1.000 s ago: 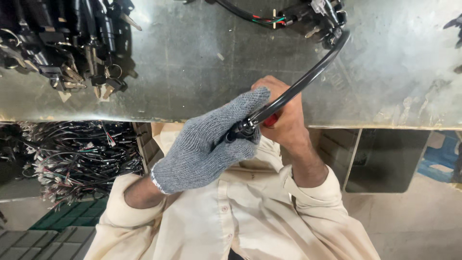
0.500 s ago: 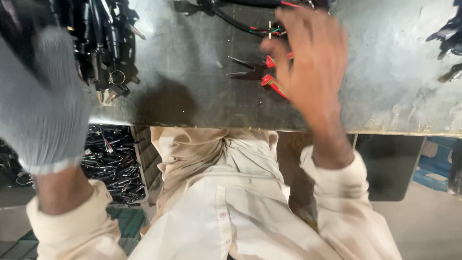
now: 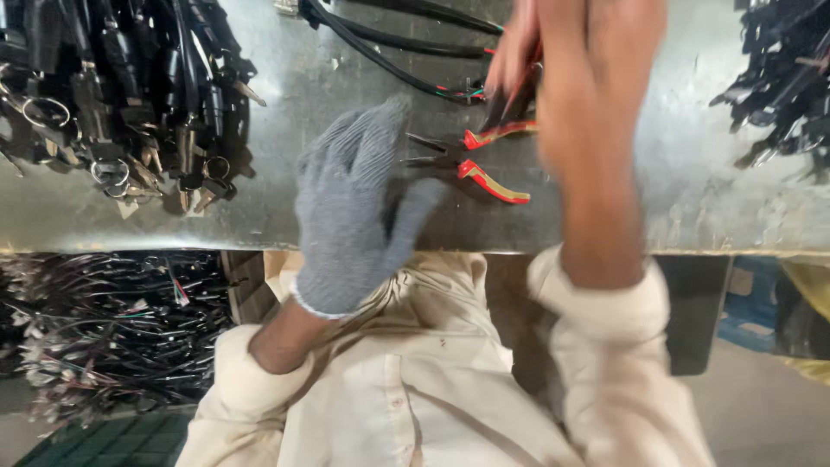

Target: The person repeatedly strips the outer insulation from black cables using red-handled pliers. They hold each cable with a gloved left hand, cut the sheath, and pull it off to expose the inner conductors. Finished cables are placed on the metal workbench.

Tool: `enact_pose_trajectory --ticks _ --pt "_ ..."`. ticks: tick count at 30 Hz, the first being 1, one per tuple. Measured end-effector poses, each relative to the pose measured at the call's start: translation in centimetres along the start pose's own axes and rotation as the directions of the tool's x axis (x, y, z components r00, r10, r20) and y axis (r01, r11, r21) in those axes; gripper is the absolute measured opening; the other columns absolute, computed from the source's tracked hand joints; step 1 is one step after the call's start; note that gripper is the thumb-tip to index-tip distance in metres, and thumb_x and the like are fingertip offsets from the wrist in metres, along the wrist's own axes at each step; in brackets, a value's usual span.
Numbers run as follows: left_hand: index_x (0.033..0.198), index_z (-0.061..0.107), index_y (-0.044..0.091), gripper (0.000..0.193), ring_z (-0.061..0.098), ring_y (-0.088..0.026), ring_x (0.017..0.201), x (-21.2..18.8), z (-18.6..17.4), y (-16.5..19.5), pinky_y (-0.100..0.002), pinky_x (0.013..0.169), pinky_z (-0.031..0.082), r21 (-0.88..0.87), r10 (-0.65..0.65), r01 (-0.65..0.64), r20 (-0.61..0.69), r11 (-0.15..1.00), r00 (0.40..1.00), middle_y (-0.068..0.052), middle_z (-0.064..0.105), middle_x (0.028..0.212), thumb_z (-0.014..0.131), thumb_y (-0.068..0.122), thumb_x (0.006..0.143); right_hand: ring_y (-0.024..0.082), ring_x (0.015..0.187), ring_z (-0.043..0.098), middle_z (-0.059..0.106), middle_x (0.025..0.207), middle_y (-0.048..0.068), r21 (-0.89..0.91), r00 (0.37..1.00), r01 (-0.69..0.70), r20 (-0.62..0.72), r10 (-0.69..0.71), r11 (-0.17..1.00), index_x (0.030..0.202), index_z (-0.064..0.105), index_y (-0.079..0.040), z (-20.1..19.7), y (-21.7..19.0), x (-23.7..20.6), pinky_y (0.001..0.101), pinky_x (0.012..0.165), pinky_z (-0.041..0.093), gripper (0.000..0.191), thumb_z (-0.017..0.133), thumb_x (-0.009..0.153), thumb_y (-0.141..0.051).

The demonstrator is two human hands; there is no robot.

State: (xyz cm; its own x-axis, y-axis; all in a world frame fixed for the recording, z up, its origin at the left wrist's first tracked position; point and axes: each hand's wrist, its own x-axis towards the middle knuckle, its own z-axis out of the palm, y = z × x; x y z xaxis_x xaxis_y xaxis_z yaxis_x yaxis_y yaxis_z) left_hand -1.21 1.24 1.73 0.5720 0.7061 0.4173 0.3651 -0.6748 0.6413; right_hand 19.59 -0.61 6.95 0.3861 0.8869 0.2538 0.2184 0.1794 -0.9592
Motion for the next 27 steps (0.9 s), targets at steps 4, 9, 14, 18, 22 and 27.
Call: enact_pose_trajectory --ticks 4,9,14,18,22,27 --pt "0.135 0.058 0.005 0.057 0.073 -0.025 0.095 0.9 1.6 2.6 -0.034 0.086 0.058 -0.492 -0.185 0.309 0.286 0.814 0.94 -0.013 0.072 0.109 0.08 0.032 0.09 0.02 0.062 0.047 0.049 0.079 0.008 0.498 0.99 0.054 -0.139 0.018 0.866 0.123 0.049 -0.006 2.5 0.2 -8.0 0.0375 0.066 0.047 0.02 0.053 0.124 -0.026" --pt "0.131 0.065 0.004 0.029 0.067 -0.012 0.105 -0.8 1.5 1.8 -0.03 0.095 0.058 -0.747 -0.144 0.51 0.501 0.426 0.853 -0.004 0.072 0.115 0.058 0.018 0.108 0.013 0.061 0.045 0.046 0.073 0.001 0.861 0.965 0.077 -0.191 0.179 0.503 0.114 0.051 -0.006 2.2 1.3 -12.3 0.032 0.063 0.041 0.024 0.051 0.12 -0.029" --pt "0.135 0.06 0.001 0.036 0.059 -0.013 0.097 -1.7 2.7 0.1 -0.031 0.087 0.052 -0.78 -0.195 0.554 0.518 0.291 0.833 -0.005 0.066 0.114 0.055 0.018 0.103 0.016 0.061 0.047 0.061 0.091 0.017 0.577 0.993 0.107 -0.104 -0.058 0.81 0.093 0.053 -0.008 6.2 -2.0 -13.4 0.0321 0.057 0.04 0.025 0.052 0.109 -0.028" --pt "0.146 0.043 -0.001 0.054 0.055 -0.017 0.107 -3.0 2.6 -0.7 -0.035 0.093 0.05 -0.753 -0.076 0.552 0.566 0.357 0.821 -0.012 0.058 0.121 0.059 0.021 0.1 0.017 0.057 0.054 0.065 0.085 0.004 0.028 0.974 0.217 -0.071 -0.214 0.976 0.106 0.062 -0.002 4.2 -2.0 -13.4 0.035 0.054 0.045 0.021 0.055 0.104 -0.022" --pt "0.126 0.056 0.005 0.027 0.058 -0.023 0.098 -3.5 1.0 -2.5 -0.04 0.084 0.05 -0.175 -0.203 0.296 0.411 0.939 0.889 -0.011 0.061 0.109 0.062 0.019 0.103 0.03 0.061 0.062 0.068 0.087 0.014 -0.556 0.951 0.26 0.288 -0.111 0.79 0.106 0.064 -0.004 3.3 0.6 -13.3 0.0413 0.055 0.046 0.013 0.066 0.095 -0.009" --pt "0.113 0.061 0.001 0.02 0.061 -0.023 0.098 -2.8 -1.1 -2.0 -0.038 0.087 0.051 -0.438 -0.148 0.295 0.338 0.849 0.929 -0.01 0.063 0.109 0.059 0.015 0.1 0.037 0.078 0.066 0.067 0.089 0.013 -0.51 0.972 0.202 0.208 -0.109 0.836 0.117 0.064 0.0 3.9 2.3 -13.0 0.045 0.073 0.051 0.021 0.065 0.097 -0.007"
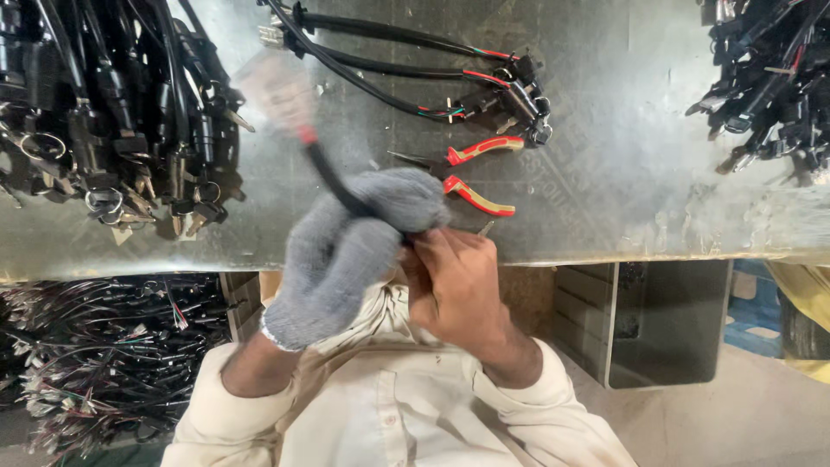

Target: The person repeatedly strips the outer insulation from black cables using red-handled pliers. They hold each cable with a gloved left hand, cut the sheath, and pull it off to expose the inner conductors. Finished cables are placed on the metal workbench.

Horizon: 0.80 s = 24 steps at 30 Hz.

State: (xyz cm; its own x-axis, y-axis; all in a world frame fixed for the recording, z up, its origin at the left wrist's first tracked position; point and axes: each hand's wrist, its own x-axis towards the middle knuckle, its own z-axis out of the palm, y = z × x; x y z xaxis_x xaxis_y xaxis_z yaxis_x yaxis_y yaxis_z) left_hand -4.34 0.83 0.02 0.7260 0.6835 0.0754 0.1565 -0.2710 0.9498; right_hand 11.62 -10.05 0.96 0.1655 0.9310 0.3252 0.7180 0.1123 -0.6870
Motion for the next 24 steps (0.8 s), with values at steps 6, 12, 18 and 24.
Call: enact_pose_trajectory --ticks 6,12,18,24 --pt "0.103 0.067 0.001 0.019 0.069 -0.016 0.083 1.2 2.4 4.9 -0.033 0.087 0.06 -0.696 -0.18 0.188 0.086 0.693 0.98 -0.004 0.07 0.086 0.063 0.019 0.097 0.032 0.089 0.064 0.067 0.097 0.011 0.249 0.977 0.178 -0.161 -0.141 0.952 0.111 0.064 -0.005 -4.0 -1.1 3.2 0.0448 0.085 0.051 0.028 0.056 0.106 -0.031" --pt "0.105 0.068 0.005 0.018 0.07 -0.021 0.078 -1.2 6.7 5.6 -0.034 0.075 0.056 -0.408 0.175 0.018 0.43 0.913 0.886 -0.007 0.07 0.085 0.063 0.02 0.098 0.023 0.076 0.06 0.06 0.086 0.003 0.973 0.974 0.201 -0.186 -0.129 0.114 0.1 0.059 -0.01 -8.7 -1.8 3.6 0.0409 0.086 0.047 0.034 0.045 0.109 -0.039" --pt "0.109 0.069 0.009 0.017 0.071 -0.025 0.075 -1.0 7.3 4.7 -0.035 0.066 0.053 -0.335 0.183 -0.027 0.445 0.942 0.877 -0.009 0.071 0.087 0.062 0.021 0.101 0.016 0.066 0.057 0.054 0.073 -0.003 0.986 0.98 0.138 -0.149 0.13 0.091 0.089 0.054 -0.016 -11.2 2.6 -1.4 0.0402 0.087 0.042 0.037 0.034 0.112 -0.038" --pt "0.102 0.063 0.009 0.011 0.065 -0.033 0.086 0.8 4.3 3.7 -0.051 0.088 0.049 -0.137 0.462 -0.444 0.162 0.886 0.872 -0.01 0.064 0.09 0.066 0.02 0.1 0.014 0.078 0.056 0.054 0.088 -0.002 0.958 0.951 0.215 -0.25 0.183 0.19 0.105 0.044 -0.013 -11.0 3.8 -1.0 0.0376 0.092 0.042 0.032 0.033 0.111 -0.042"
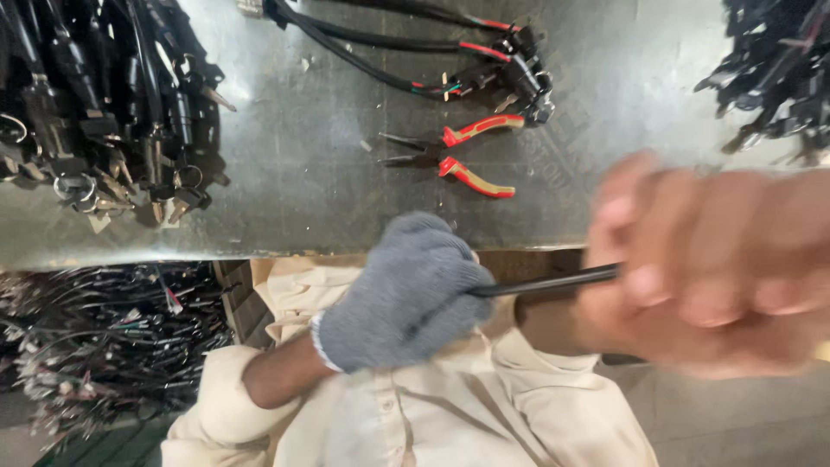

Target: The person repeatedly strips the outer insulation from black cables using red-handled pliers. They hold each cable with a gloved left hand, cut the sheath, and pull it off to expose the inner conductors. Finished cables are placed on the metal workbench.

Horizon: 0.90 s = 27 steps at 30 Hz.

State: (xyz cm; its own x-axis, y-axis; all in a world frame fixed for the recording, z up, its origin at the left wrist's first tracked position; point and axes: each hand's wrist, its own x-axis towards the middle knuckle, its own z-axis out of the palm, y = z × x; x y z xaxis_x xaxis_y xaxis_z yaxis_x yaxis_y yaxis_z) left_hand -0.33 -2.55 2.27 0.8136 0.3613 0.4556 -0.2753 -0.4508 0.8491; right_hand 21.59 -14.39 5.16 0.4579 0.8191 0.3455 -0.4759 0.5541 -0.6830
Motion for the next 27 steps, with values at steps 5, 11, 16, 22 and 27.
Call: enact_pose_trajectory --ticks 5,11,16,22,27 --pt "0.105 0.066 0.002 0.029 0.061 -0.017 0.078 -1.6 -1.1 -2.5 -0.031 0.07 0.05 -0.718 -0.524 0.345 -0.032 0.604 0.851 -0.006 0.064 0.088 0.059 0.029 0.114 0.014 0.103 0.053 0.051 0.118 0.002 0.214 0.991 0.026 -0.134 0.003 0.977 0.136 0.034 -0.004 -0.6 4.6 3.1 0.0336 0.103 0.043 0.052 0.03 0.113 -0.051" --pt "0.132 0.067 0.005 0.034 0.067 -0.015 0.098 -2.0 -4.0 -2.9 -0.03 0.087 0.058 -0.624 -0.625 0.446 -0.089 0.642 0.775 -0.004 0.069 0.113 0.068 0.024 0.104 0.014 0.123 0.054 0.054 0.138 0.001 -0.235 0.837 -0.546 -0.107 0.537 0.804 0.152 0.03 -0.002 0.4 13.8 -4.2 0.0324 0.106 0.046 0.073 0.044 0.107 -0.057" --pt "0.124 0.07 0.005 0.025 0.068 -0.014 0.114 -2.1 -2.9 -2.8 -0.03 0.104 0.056 -0.159 -0.481 0.458 -0.395 0.875 0.783 -0.005 0.073 0.123 0.078 0.013 0.101 0.023 0.098 0.064 0.069 0.116 0.011 -0.905 0.947 -0.138 -0.001 0.322 0.402 0.134 0.06 0.001 -1.0 13.3 -5.6 0.0306 0.09 0.051 0.04 0.066 0.103 -0.024" --pt "0.122 0.07 0.009 0.027 0.062 -0.016 0.122 -3.3 -1.2 -3.2 -0.03 0.11 0.052 -0.355 -0.435 0.295 -0.435 0.887 0.788 -0.006 0.066 0.125 0.08 0.012 0.097 0.022 0.114 0.061 0.06 0.13 0.011 -0.743 0.974 -0.126 0.034 0.225 0.657 0.133 0.044 0.0 1.1 13.5 -2.5 0.0312 0.102 0.049 0.055 0.076 0.091 -0.014" --pt "0.119 0.073 0.008 0.03 0.072 -0.016 0.111 -3.7 -2.6 -2.5 -0.03 0.097 0.06 -0.186 -0.465 0.428 -0.425 0.884 0.776 -0.007 0.072 0.121 0.086 0.012 0.092 0.024 0.107 0.057 0.062 0.117 0.009 -0.835 0.929 -0.167 0.045 0.367 0.525 0.134 0.055 -0.003 0.9 12.8 -2.9 0.0327 0.101 0.044 0.041 0.06 0.094 -0.006"
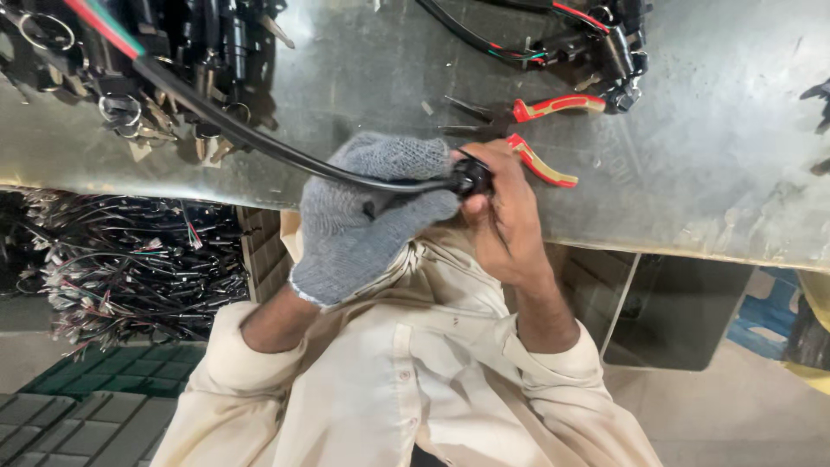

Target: The person repeatedly strips the outer insulation from black cables using red-handled pliers. They hold each cable with a gloved left hand, cut the sheath, and pull it off to expose the inner conductors. Finished cables are placed on the metal workbench.

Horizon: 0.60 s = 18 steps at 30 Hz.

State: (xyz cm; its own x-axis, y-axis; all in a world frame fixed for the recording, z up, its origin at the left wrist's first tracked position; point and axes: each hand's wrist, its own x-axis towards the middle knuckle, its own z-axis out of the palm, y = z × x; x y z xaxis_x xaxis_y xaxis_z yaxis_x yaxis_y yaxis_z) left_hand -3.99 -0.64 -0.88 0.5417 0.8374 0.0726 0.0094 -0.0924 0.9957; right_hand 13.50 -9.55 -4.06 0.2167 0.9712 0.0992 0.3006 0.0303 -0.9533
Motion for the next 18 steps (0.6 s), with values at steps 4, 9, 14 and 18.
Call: enact_pose_trajectory --ticks 4,9,14,18 --pt "0.126 0.067 0.007 0.043 0.074 -0.01 0.106 0.1 0.4 0.6 -0.029 0.095 0.062 0.187 0.079 -0.077 0.0 0.979 0.997 -0.005 0.076 0.117 0.091 0.013 0.091 0.027 0.108 0.065 0.069 0.119 0.009 -0.366 0.961 0.246 -0.027 -0.274 0.898 0.134 0.055 -0.003 -0.7 0.8 -0.5 0.0455 0.109 0.037 0.044 0.065 0.091 0.004" --pt "0.138 0.059 0.0 0.058 0.075 -0.01 0.104 -0.4 1.3 0.4 -0.027 0.094 0.061 0.056 -0.017 0.017 -0.004 0.998 1.0 -0.005 0.077 0.114 0.09 0.01 0.09 0.033 0.101 0.062 0.067 0.122 0.014 -0.381 0.929 0.316 -0.062 -0.365 0.869 0.135 0.054 0.0 -0.7 -0.1 -0.5 0.0412 0.094 0.048 0.055 0.066 0.082 0.009" --pt "0.136 0.052 0.004 0.05 0.071 -0.01 0.103 -0.9 2.8 -1.0 -0.024 0.09 0.061 -0.267 -0.013 -0.027 -0.146 0.963 0.989 -0.004 0.061 0.121 0.085 0.004 0.098 0.032 0.102 0.065 0.068 0.121 0.014 -0.536 0.871 0.357 -0.104 -0.479 0.765 0.132 0.056 0.001 0.2 -0.7 -0.5 0.0416 0.086 0.049 0.053 0.066 0.082 0.015" --pt "0.143 0.048 0.0 0.055 0.066 -0.011 0.1 -1.1 3.1 -1.8 -0.025 0.093 0.061 -0.313 -0.137 0.091 -0.128 0.945 0.982 -0.007 0.063 0.121 0.083 0.001 0.101 0.033 0.097 0.063 0.066 0.116 0.014 -0.608 0.871 0.329 -0.101 -0.481 0.723 0.132 0.058 0.001 0.5 -0.5 -0.6 0.044 0.087 0.049 0.055 0.067 0.08 0.014"
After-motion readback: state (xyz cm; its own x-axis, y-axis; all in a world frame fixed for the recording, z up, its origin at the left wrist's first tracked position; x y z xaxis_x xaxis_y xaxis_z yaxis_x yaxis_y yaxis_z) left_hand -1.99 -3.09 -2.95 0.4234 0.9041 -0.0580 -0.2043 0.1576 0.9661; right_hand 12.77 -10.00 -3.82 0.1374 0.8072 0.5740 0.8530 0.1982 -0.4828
